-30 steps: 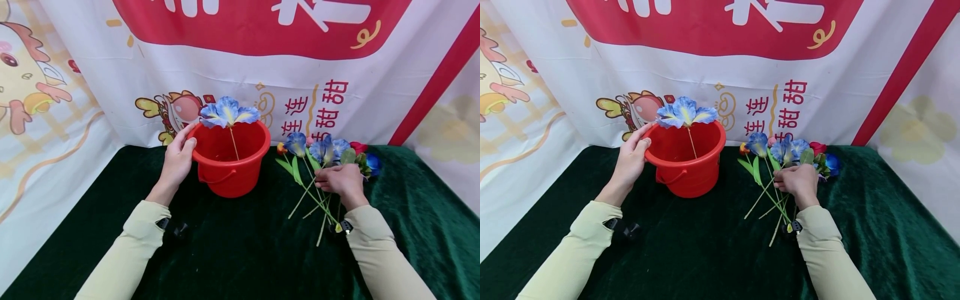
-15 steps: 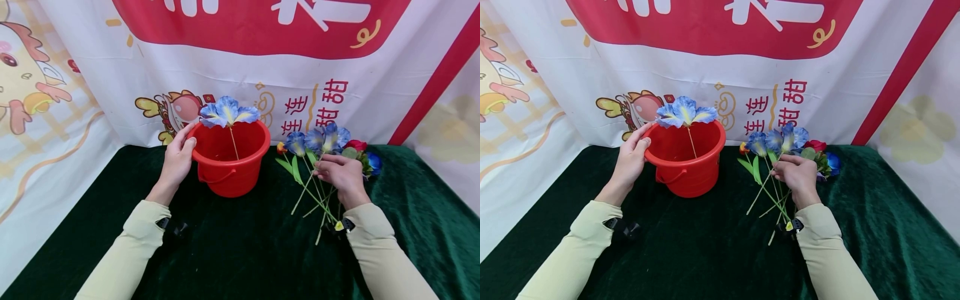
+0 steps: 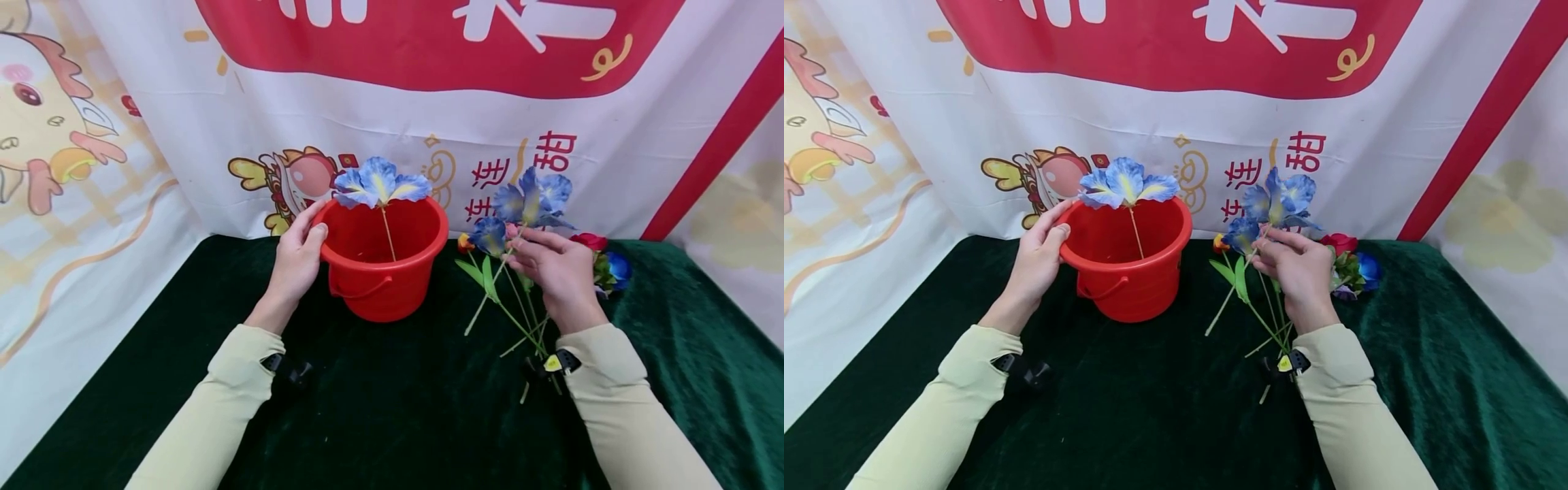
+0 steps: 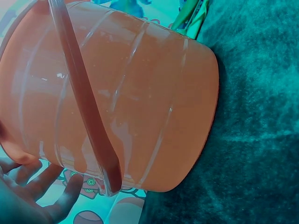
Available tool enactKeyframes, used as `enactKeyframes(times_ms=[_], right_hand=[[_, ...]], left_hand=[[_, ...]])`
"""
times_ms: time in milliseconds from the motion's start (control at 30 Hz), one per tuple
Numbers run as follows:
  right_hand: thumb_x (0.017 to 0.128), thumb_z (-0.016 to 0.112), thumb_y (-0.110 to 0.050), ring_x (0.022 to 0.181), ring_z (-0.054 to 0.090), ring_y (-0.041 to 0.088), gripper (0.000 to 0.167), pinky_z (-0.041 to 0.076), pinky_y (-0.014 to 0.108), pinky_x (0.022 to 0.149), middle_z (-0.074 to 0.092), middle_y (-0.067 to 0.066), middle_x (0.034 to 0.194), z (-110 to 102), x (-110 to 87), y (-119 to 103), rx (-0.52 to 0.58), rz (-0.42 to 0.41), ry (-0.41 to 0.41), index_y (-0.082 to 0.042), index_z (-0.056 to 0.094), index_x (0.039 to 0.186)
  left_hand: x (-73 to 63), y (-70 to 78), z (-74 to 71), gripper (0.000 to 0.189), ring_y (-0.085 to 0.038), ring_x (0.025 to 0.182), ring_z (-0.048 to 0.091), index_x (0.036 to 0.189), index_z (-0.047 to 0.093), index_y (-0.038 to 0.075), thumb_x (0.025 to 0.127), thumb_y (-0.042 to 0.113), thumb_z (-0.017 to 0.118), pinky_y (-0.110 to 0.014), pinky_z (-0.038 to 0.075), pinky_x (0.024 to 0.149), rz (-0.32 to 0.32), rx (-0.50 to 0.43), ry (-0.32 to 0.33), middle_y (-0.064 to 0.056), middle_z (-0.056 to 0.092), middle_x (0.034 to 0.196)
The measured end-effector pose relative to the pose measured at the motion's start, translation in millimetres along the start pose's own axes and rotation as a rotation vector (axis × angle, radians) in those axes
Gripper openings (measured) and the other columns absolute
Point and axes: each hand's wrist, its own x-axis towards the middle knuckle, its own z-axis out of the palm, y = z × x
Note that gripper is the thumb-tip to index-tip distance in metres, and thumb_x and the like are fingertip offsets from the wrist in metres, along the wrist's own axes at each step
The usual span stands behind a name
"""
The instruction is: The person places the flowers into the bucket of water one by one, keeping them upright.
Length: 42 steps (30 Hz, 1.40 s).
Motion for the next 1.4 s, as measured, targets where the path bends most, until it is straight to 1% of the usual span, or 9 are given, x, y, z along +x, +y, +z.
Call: enactKeyframes(times_ms=[267,333,400,567,633,833,1000,1300,1400], right_hand=[[0.096,0.077,-0.007,0.087,0.079,0.013,0.03,0.065,0.024,0.083,0.078,0.0,0.108,35,1.5,-39,0.088,0.01,-0.031,-0.008,0.075,0.126],[0.095,0.078,-0.008,0.085,0.08,0.012,0.029,0.065,0.021,0.078,0.08,0.0,0.106,45,1.6,-49,0.081,-0.005,-0.034,-0.009,0.076,0.124],[0.095,0.079,-0.012,0.084,0.08,0.011,0.033,0.059,0.016,0.062,0.081,-0.001,0.106,55,0.5,-59,0.06,-0.009,-0.041,-0.009,0.074,0.128],[0.095,0.078,-0.008,0.08,0.08,0.015,0.036,0.062,0.017,0.065,0.079,0.008,0.117,83,0.1,-76,0.079,-0.043,-0.039,-0.004,0.072,0.13],[0.094,0.077,-0.002,0.076,0.079,0.018,0.03,0.066,0.025,0.074,0.075,0.014,0.118,96,2.5,-79,0.114,-0.065,-0.033,-0.001,0.072,0.123],[0.093,0.076,0.004,0.064,0.075,0.016,0.023,0.066,0.027,0.067,0.073,0.012,0.1,133,10.3,-70,0.044,-0.144,-0.012,0.003,0.071,0.115],[0.091,0.078,0.002,0.067,0.075,0.015,0.028,0.067,0.029,0.069,0.078,0.013,0.099,149,11.7,-53,-0.122,-0.205,-0.007,0.001,0.075,0.12],[0.096,0.075,-0.015,0.093,0.077,0.022,0.019,0.062,0.038,0.085,0.082,0.008,0.103,160,1.0,-26,-0.73,-0.493,0.013,-0.011,0.08,0.114],[0.098,0.071,-0.018,0.096,0.075,0.023,0.018,0.062,0.04,0.085,0.082,0.004,0.103,164,-2.2,-22,-0.892,-0.543,0.001,-0.013,0.081,0.112]], left_hand=[[-0.1,-0.2,-0.2,0.053,-0.022,0.145,0.054,0.167,0.035,0.029,0.114,0.03,0.042,-0.043,0.05,0.119,0.005,-0.003,0.0,0.004,0.045,0.168],[-0.1,-0.4,-0.2,0.053,-0.022,0.145,0.054,0.167,0.036,0.029,0.114,0.03,0.042,-0.043,0.05,0.119,0.008,-0.008,-0.001,0.004,0.046,0.167],[0.0,-0.4,-0.2,0.053,-0.022,0.145,0.055,0.166,0.036,0.029,0.114,0.03,0.042,-0.042,0.05,0.119,0.011,-0.01,-0.002,0.004,0.046,0.167],[-0.2,-0.3,-0.4,0.053,-0.022,0.145,0.054,0.167,0.036,0.029,0.114,0.03,0.042,-0.043,0.049,0.12,0.009,-0.009,-0.004,0.004,0.046,0.168],[-0.3,-0.5,-0.7,0.053,-0.022,0.146,0.054,0.167,0.035,0.029,0.114,0.031,0.042,-0.043,0.049,0.12,0.007,-0.009,-0.004,0.004,0.045,0.168],[-0.5,-1.2,-0.5,0.054,-0.022,0.146,0.053,0.167,0.035,0.027,0.114,0.031,0.042,-0.044,0.049,0.12,0.003,-0.007,-0.001,0.003,0.045,0.168],[0.1,-1.3,1.4,0.053,-0.021,0.145,0.055,0.167,0.036,0.029,0.114,0.03,0.042,-0.043,0.05,0.119,0.009,-0.021,-0.009,0.005,0.046,0.167],[0.0,-1.2,0.9,0.053,-0.023,0.143,0.056,0.167,0.036,0.026,0.114,0.03,0.042,-0.044,0.05,0.119,0.01,-0.016,-0.001,0.002,0.047,0.166],[0.1,-1.5,0.1,0.053,-0.023,0.144,0.056,0.167,0.036,0.026,0.114,0.029,0.042,-0.044,0.05,0.119,0.011,-0.014,0.004,0.002,0.048,0.166]])
